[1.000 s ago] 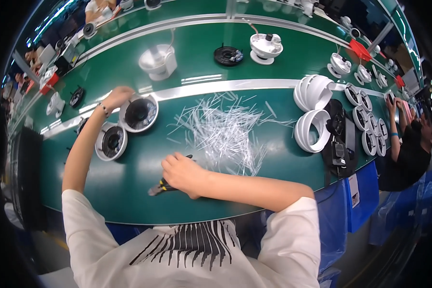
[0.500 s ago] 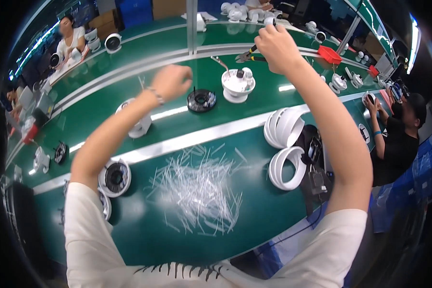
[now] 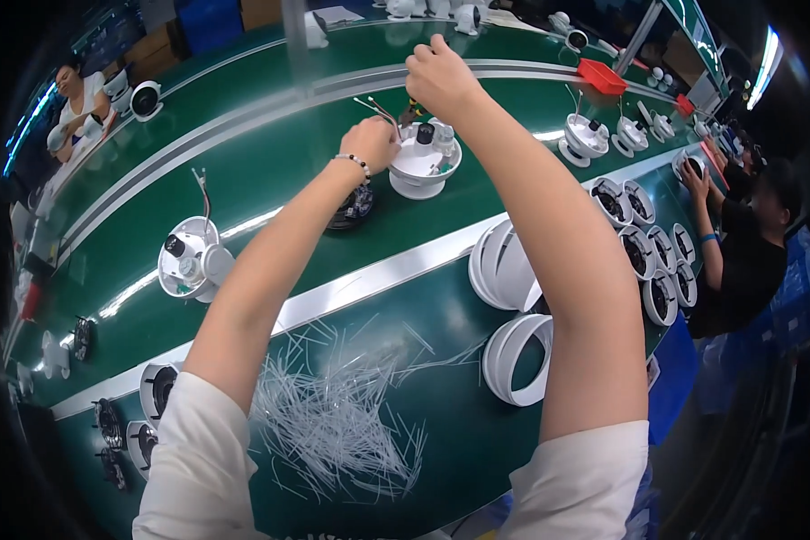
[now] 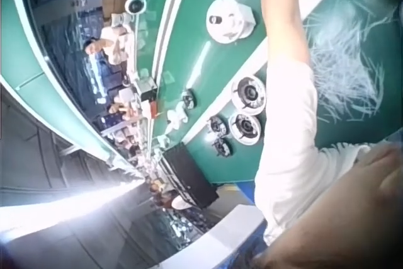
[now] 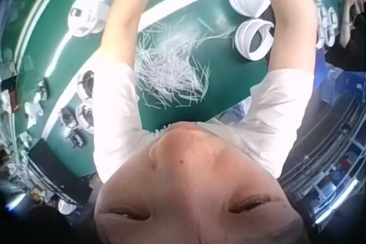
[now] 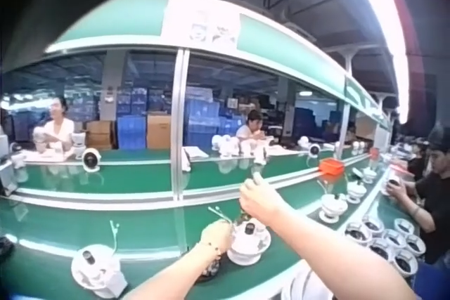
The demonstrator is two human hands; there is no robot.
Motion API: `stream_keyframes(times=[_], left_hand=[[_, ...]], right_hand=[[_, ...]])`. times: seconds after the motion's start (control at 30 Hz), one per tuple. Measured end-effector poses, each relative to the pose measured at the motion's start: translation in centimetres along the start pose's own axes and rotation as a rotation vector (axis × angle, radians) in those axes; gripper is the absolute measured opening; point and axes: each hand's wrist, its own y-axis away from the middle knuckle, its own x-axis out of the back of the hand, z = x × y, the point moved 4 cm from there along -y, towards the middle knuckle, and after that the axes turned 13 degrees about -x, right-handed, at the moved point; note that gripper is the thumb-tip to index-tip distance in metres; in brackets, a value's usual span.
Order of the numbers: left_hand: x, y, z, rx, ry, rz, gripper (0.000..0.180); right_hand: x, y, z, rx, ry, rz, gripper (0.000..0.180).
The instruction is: Trim excess plastic and assemble lighting fixture housing components on an assembly line.
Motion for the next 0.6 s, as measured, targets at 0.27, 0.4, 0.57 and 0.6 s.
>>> stream_keyframes(times=[0.27,0.4,0.57,0.6], left_hand=[[-0.1,-1.8,-1.7,0.125,0.163,0.031,0.019],[-1.0,-2.8,-0.2,0.141,0.168,0.048,0.018],[-1.9,-2.8,-0.5,0.158,0.244,0.081,0.016],[-1.8,-2.8,-0.4,0.160,0.249,0.080,0.016]], right_hand=[[-2.4,0.7,0.3,-0.015,-0.023,-0.152,0.017],[-3.5,1.1,0.3,-0.021,0.017,-0.222,0.018],[-4.5,1.6,-1.0,-0.001,-0.024,-0.227,0.022],[-4.1,1.4,-1.1,0.006,-0.026,-0.226,0.022]])
